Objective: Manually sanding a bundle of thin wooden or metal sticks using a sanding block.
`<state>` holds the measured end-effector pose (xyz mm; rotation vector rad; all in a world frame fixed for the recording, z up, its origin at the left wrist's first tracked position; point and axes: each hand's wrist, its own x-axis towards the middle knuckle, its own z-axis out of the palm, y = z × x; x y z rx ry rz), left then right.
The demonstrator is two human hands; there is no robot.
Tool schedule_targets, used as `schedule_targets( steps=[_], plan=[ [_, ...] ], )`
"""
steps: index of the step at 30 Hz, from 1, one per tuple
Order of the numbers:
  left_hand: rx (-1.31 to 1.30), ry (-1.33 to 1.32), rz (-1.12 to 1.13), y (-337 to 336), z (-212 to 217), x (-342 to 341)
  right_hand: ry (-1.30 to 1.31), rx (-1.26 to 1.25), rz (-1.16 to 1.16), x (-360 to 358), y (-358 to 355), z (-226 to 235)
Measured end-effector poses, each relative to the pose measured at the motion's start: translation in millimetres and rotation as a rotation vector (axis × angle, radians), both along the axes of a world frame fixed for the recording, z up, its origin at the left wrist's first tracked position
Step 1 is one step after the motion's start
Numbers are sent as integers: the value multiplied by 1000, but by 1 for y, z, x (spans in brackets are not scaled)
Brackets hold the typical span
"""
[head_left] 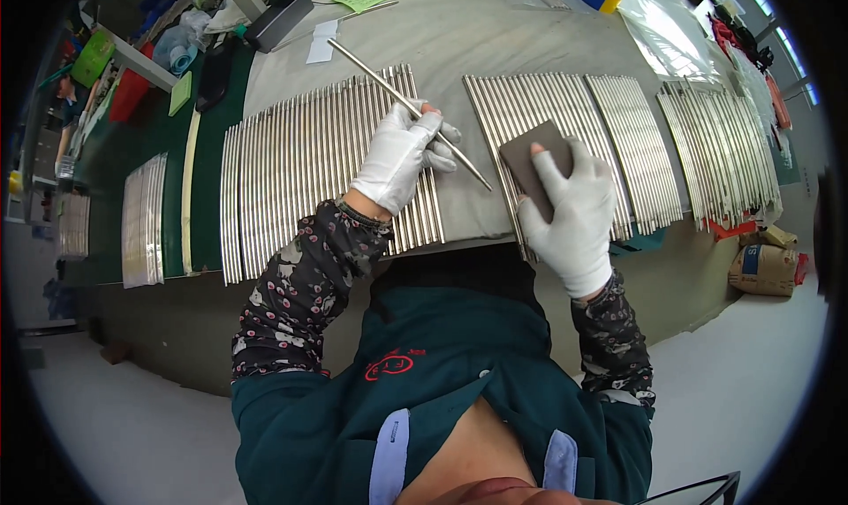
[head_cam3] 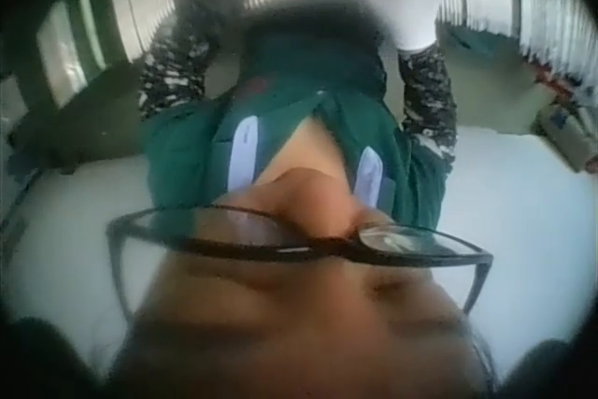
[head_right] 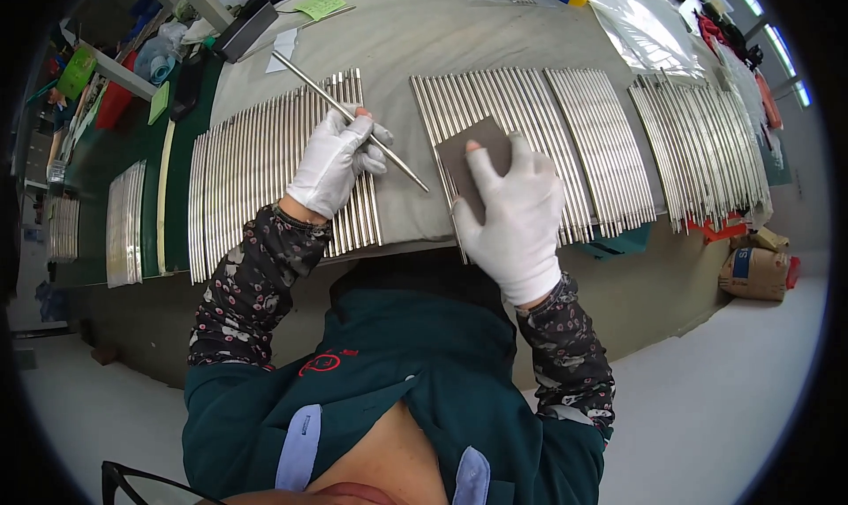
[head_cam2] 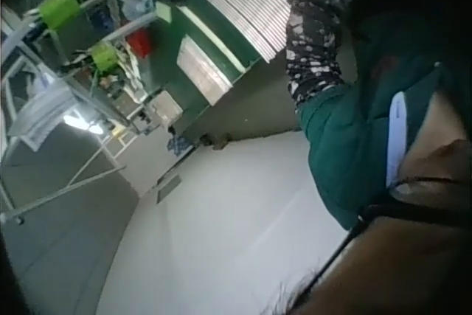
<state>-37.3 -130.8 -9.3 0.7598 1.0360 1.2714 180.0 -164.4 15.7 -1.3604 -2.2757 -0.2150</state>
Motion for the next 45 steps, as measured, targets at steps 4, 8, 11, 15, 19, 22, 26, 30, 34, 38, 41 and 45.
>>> schedule_targets(
  steps=[4,8,11,15,19,22,26,30,34,38,41,45],
  plan=[
    [29,-14,14,6,-5,1,138,10,205,-7,-14,6],
    [52,14,8,5,-5,2,10,34,51,-6,-1,-11],
    [27,93,-52,4,-7,2,41,82,29,0,0,-8],
    [24,134,-31,7,-3,4,87,32,70,-1,-7,-8],
    [14,129,-37,10,-6,4,70,-43,210,-12,-20,-11],
    [27,59,-50,8,-8,2,13,10,141,-11,-8,-15],
    [22,111,-69,12,-12,0,47,51,210,-10,-5,-12],
    [18,95,-64,7,-8,1,-31,60,79,-7,3,-20],
    [25,94,-69,10,-10,0,47,-48,317,-16,-12,-10],
    [32,152,-83,14,-10,-2,-18,80,29,-2,11,-20],
    [27,100,-88,12,-13,-2,27,-24,260,-15,-10,-14],
    [43,97,-59,12,-13,-1,1,97,86,-3,7,-20]
  ],
)
